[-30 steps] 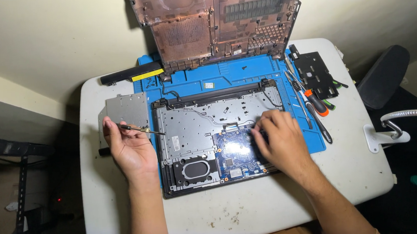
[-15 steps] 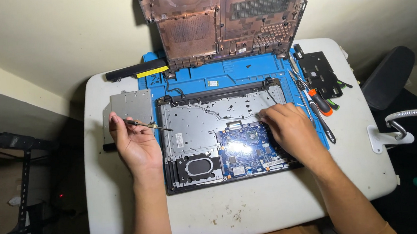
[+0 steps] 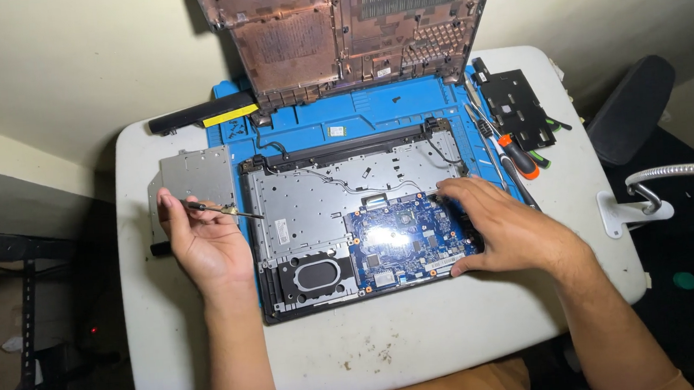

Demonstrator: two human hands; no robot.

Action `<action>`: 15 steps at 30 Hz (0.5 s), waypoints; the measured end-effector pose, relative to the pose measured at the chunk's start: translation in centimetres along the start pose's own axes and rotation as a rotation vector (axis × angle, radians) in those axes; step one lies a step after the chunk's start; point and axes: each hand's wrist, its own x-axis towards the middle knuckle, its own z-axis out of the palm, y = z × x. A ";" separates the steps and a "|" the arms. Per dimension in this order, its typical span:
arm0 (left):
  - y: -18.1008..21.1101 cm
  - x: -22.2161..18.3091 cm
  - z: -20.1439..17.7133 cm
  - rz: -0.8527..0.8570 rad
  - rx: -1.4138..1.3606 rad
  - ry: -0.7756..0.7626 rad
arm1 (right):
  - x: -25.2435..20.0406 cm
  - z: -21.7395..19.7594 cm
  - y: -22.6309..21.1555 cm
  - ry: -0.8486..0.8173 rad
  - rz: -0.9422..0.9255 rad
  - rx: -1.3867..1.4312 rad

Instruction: Removing internal components from a laptop, including unscrewing parts and removing the optical drive.

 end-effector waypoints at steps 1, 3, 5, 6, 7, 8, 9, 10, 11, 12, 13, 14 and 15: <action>-0.1 0.0 -0.1 -0.004 0.003 0.000 | 0.0 0.3 0.3 0.000 0.005 0.002; -0.1 0.1 -0.2 0.006 -0.010 0.010 | 0.1 0.9 0.9 0.000 -0.003 -0.009; 0.0 -0.2 0.2 0.007 -0.006 0.013 | 0.4 1.0 1.4 -0.007 -0.007 -0.009; 0.0 -0.4 0.3 0.010 -0.006 0.015 | 0.5 1.1 1.6 -0.011 -0.013 -0.012; 0.0 -0.4 0.3 0.009 -0.004 0.017 | 0.5 1.3 1.9 -0.014 -0.013 -0.010; 0.1 -0.4 0.3 0.007 0.000 0.011 | 0.6 1.5 2.2 -0.018 -0.017 -0.022; 0.2 -0.4 0.3 0.005 0.005 0.005 | 0.7 1.7 2.4 -0.022 -0.020 -0.034; 0.2 -0.6 0.5 0.006 0.006 0.008 | 0.6 1.5 2.3 -0.024 -0.022 -0.033; 0.3 -0.9 0.7 0.006 0.007 0.006 | 0.6 1.4 2.2 -0.034 -0.025 -0.045; 0.4 -1.1 1.0 0.007 0.009 0.004 | 0.6 1.3 2.1 -0.043 -0.028 -0.057; 0.3 -1.1 0.9 0.008 0.011 0.005 | 0.5 1.3 2.0 -0.045 -0.030 -0.055; 0.3 -1.0 0.9 0.009 0.006 0.008 | 0.5 1.4 1.9 -0.053 -0.022 -0.058; 0.3 -0.9 0.9 0.009 0.001 0.011 | 0.5 1.4 1.8 -0.061 -0.015 -0.061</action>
